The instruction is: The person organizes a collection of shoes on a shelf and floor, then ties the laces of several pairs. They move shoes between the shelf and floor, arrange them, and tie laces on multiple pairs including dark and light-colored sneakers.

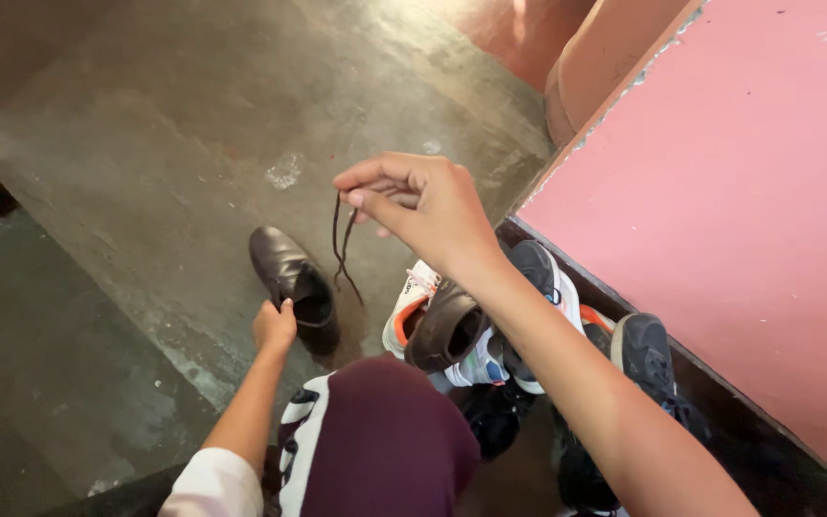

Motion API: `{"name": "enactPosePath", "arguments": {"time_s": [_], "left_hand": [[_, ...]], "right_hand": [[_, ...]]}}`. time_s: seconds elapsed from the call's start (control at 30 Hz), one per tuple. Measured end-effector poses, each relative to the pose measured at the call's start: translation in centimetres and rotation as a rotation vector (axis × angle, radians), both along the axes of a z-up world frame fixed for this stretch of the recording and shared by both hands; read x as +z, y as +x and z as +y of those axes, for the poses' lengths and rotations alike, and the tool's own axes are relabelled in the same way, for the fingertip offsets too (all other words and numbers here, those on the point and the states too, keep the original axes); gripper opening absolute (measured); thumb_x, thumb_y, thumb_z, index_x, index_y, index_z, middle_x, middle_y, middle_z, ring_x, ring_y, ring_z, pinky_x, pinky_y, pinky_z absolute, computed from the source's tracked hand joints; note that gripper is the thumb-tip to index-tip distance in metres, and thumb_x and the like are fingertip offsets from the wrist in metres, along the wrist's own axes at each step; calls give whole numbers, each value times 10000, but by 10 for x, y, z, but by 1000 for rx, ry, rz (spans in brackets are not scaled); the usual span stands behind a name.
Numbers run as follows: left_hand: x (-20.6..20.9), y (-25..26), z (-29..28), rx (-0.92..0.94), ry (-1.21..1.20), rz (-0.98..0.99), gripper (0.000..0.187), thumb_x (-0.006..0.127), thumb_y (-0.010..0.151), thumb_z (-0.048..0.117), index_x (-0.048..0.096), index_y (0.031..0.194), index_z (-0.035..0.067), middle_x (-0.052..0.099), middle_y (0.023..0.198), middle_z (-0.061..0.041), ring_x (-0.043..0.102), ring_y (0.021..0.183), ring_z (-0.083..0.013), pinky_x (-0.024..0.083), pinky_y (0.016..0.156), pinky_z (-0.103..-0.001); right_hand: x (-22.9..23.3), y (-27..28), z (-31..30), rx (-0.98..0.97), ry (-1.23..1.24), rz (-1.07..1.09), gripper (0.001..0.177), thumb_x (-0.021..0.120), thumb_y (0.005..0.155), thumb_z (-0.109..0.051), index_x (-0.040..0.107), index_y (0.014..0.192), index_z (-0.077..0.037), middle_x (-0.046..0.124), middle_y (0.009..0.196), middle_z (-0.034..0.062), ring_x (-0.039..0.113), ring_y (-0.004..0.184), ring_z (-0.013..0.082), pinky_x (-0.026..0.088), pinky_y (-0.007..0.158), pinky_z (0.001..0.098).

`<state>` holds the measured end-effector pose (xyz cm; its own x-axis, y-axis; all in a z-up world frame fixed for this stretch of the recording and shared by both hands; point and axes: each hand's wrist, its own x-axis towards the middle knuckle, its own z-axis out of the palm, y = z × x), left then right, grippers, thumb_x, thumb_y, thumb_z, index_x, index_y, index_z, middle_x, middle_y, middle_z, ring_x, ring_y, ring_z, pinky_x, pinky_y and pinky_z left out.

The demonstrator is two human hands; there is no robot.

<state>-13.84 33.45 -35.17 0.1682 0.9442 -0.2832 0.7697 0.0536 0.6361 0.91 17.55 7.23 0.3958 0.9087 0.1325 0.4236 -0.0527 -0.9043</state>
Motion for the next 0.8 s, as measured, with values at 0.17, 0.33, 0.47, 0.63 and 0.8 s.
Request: {"name": "enactPosePath", "arguments": {"time_s": [0.17, 0.33, 0.47, 0.63, 0.8], "left_hand": [[154, 5, -43, 37, 451, -788, 564, 544, 1036, 297, 355, 1440, -47, 451, 1475, -290, 425, 1390, -379, 325, 1147, -442], [283, 8, -77, -405, 169, -1120, 352, 506, 1106, 221, 494, 1362, -19, 571, 1203, -140, 496, 1113, -194, 392, 953, -307], [294, 6, -52, -289, 112, -1064, 257, 491, 1050, 211, 647, 1179, 53, 588, 786, 62, 529, 709, -41, 434, 617, -209], [227, 13, 10, -240, 51, -935, 284, 482, 1111, 238, 688, 1045, 54, 557, 766, 19, 511, 692, -101, 432, 625, -266], [137, 41, 41, -123, 95, -220, 314, 502, 1024, 303, 749, 1039, 110, 735, 911, -106, 699, 907, -304, 514, 813, -447]], "right_hand": [[-12, 0, 29, 102, 133, 172, 198, 675, 971, -91, 747, 1150, -45, 780, 1013, 25, 755, 904, 82, 632, 785, 253], [-14, -11, 39, 210, 148, 117, 233, 680, 992, -113, 745, 1204, -37, 795, 1043, 54, 766, 942, 100, 633, 835, 259], [-16, -2, 27, 193, 92, 35, 377, 673, 972, -175, 634, 1335, -80, 788, 1071, 39, 767, 980, 86, 607, 866, 251], [-44, 39, -14, 100, -92, -14, 293, 664, 988, -209, 724, 1228, -52, 781, 1088, 37, 750, 933, 95, 584, 840, 262], [-93, 88, -60, -60, -223, 74, 294, 649, 990, -272, 743, 1158, -50, 767, 988, 43, 718, 881, 99, 553, 732, 274]]}}
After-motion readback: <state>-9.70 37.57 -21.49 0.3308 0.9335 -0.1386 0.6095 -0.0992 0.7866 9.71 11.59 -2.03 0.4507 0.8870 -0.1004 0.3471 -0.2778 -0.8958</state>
